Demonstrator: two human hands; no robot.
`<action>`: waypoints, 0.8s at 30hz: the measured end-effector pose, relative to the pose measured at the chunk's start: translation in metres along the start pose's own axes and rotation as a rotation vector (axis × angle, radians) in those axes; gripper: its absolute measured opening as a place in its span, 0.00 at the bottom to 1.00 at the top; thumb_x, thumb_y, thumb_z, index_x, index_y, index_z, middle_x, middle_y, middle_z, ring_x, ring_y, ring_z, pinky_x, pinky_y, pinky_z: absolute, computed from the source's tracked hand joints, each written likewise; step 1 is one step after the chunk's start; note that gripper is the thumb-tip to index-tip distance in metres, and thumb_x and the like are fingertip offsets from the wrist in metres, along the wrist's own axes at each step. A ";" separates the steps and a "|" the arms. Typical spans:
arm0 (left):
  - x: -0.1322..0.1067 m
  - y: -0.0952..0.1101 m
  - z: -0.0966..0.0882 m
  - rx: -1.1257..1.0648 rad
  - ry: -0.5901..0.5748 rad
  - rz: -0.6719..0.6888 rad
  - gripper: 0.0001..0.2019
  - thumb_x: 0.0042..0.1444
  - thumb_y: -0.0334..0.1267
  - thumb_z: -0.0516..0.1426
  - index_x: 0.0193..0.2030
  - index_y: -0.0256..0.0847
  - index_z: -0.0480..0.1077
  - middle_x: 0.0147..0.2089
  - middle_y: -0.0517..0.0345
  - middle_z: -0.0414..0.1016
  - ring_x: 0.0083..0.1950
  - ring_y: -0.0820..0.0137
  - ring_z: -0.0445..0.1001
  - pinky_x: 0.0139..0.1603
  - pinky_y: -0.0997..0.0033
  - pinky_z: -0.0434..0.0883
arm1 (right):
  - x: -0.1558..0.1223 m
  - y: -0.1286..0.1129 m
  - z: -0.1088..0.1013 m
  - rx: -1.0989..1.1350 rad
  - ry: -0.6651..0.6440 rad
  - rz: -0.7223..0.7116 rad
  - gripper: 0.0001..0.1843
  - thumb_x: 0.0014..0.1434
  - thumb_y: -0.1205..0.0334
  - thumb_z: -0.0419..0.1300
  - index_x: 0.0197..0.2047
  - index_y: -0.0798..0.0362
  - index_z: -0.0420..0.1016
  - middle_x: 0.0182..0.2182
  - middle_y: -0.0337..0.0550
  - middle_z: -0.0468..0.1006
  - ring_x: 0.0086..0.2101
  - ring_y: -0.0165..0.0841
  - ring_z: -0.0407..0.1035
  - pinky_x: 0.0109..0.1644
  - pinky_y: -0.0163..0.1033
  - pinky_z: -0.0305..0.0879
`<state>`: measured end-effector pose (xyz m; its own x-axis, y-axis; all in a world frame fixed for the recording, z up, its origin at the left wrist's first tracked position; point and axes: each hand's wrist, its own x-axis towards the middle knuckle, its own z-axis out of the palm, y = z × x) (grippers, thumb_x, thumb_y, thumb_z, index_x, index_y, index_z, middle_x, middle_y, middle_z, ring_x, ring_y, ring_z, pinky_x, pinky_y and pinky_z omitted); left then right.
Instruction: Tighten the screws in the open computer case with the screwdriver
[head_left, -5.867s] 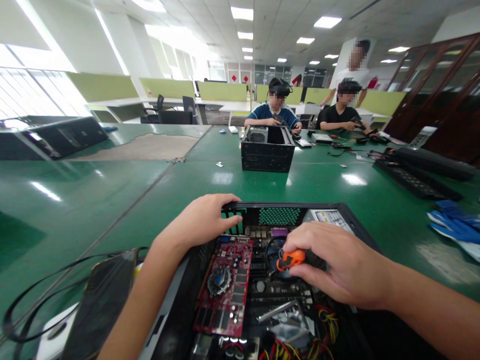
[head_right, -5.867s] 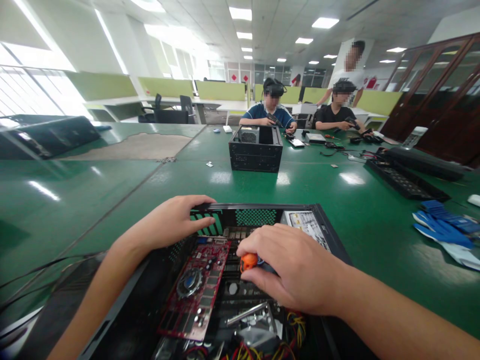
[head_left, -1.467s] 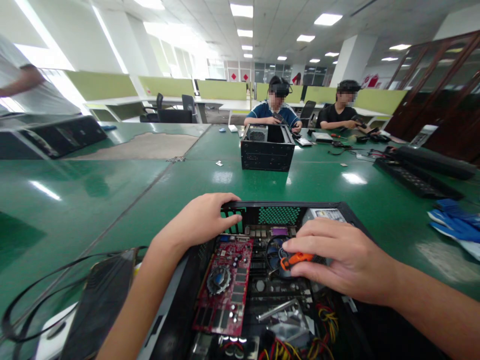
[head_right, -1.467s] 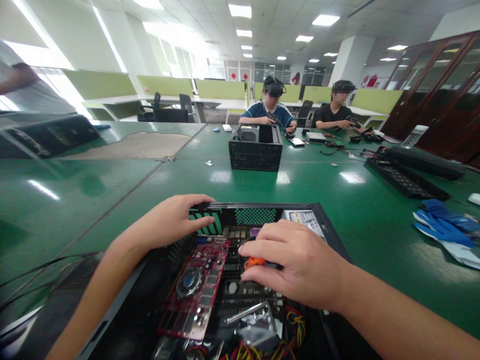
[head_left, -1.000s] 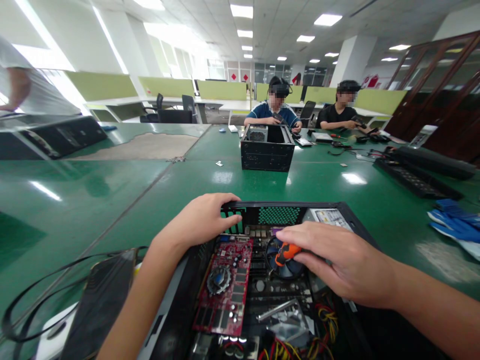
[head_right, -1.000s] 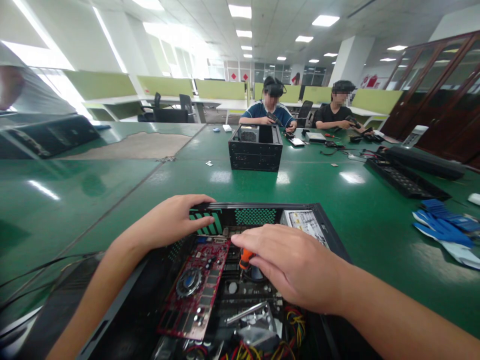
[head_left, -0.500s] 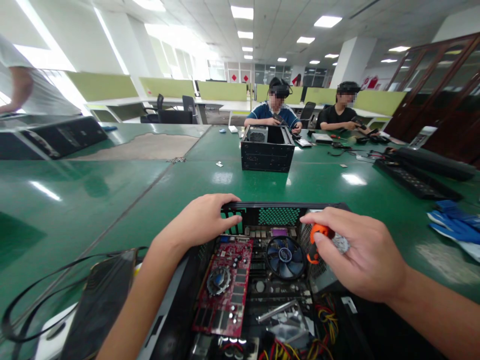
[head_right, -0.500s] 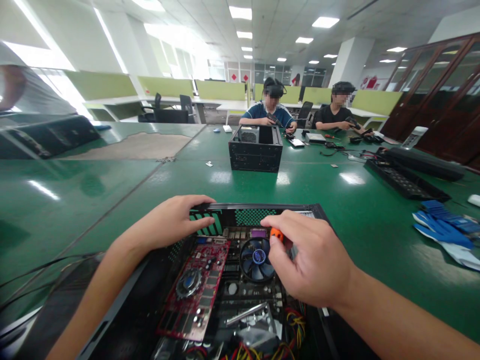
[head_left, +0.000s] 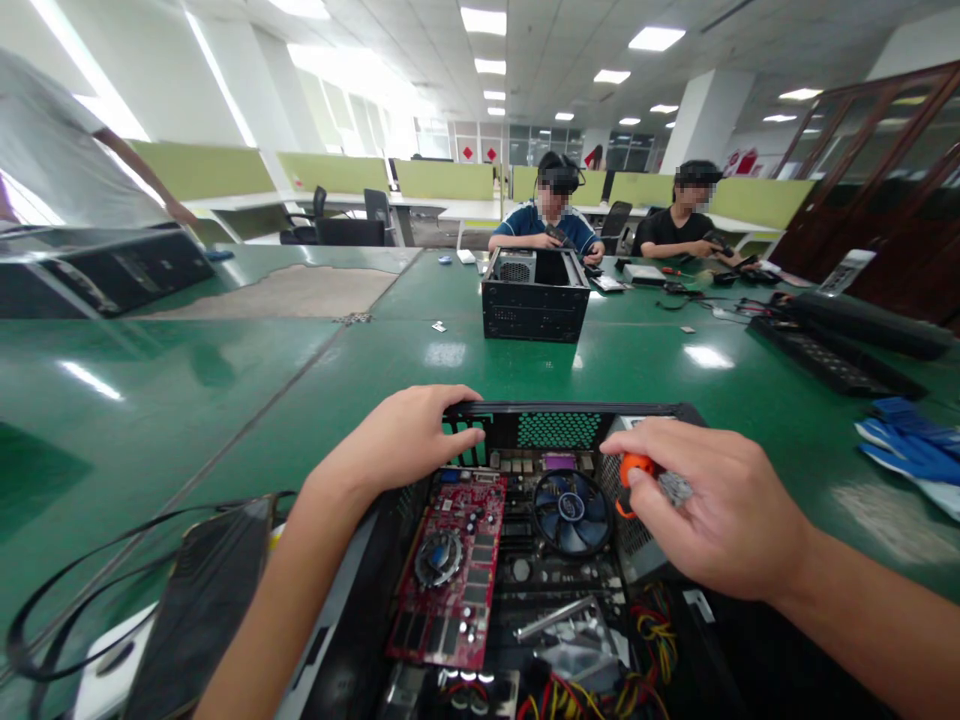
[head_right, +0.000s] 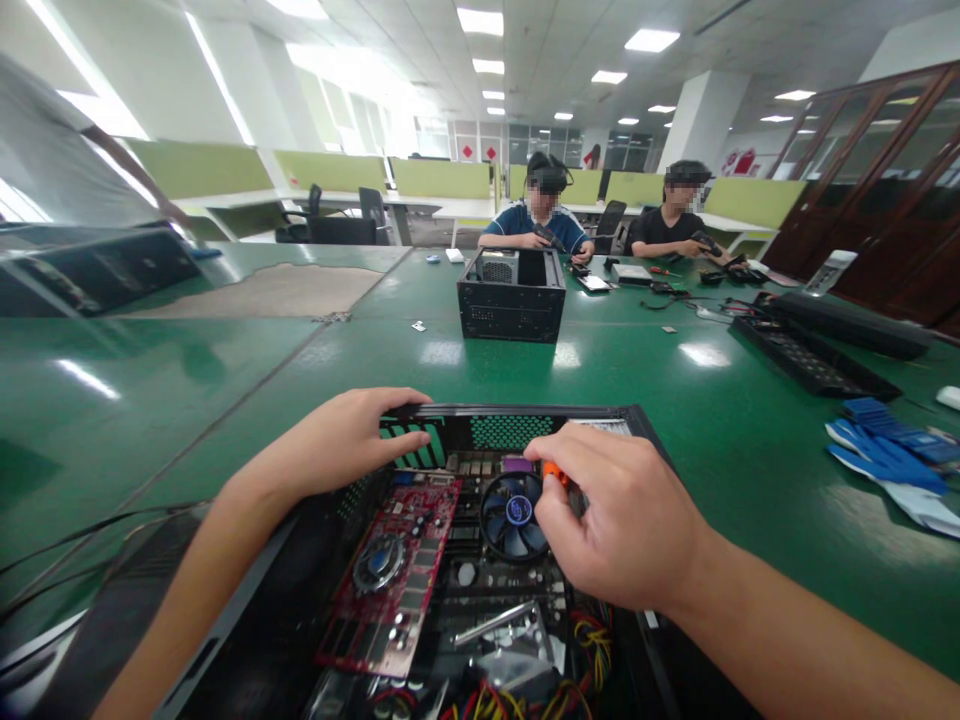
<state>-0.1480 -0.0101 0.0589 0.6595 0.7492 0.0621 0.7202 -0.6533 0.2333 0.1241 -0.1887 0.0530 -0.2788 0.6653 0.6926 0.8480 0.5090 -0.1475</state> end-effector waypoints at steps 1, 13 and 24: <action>0.000 0.000 0.000 0.000 0.001 -0.001 0.26 0.65 0.54 0.59 0.63 0.43 0.81 0.61 0.47 0.87 0.58 0.51 0.85 0.62 0.55 0.77 | 0.000 0.000 0.000 0.001 -0.001 -0.004 0.15 0.66 0.70 0.57 0.46 0.54 0.86 0.37 0.49 0.91 0.34 0.41 0.87 0.37 0.41 0.84; 0.001 0.002 -0.001 0.001 -0.009 -0.002 0.27 0.65 0.53 0.58 0.63 0.41 0.81 0.62 0.45 0.86 0.60 0.49 0.85 0.63 0.53 0.77 | 0.000 0.000 -0.001 -0.001 -0.006 -0.002 0.16 0.65 0.70 0.57 0.46 0.54 0.87 0.37 0.49 0.92 0.34 0.41 0.87 0.37 0.40 0.84; 0.001 0.000 0.000 0.002 0.003 0.013 0.25 0.65 0.53 0.59 0.62 0.42 0.82 0.62 0.47 0.87 0.60 0.50 0.85 0.62 0.54 0.78 | -0.001 0.001 -0.001 -0.009 -0.008 -0.002 0.16 0.65 0.70 0.57 0.45 0.51 0.87 0.37 0.48 0.92 0.34 0.40 0.87 0.38 0.41 0.85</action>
<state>-0.1471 -0.0097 0.0592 0.6682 0.7409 0.0677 0.7121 -0.6633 0.2304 0.1252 -0.1890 0.0529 -0.2843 0.6684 0.6873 0.8512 0.5058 -0.1398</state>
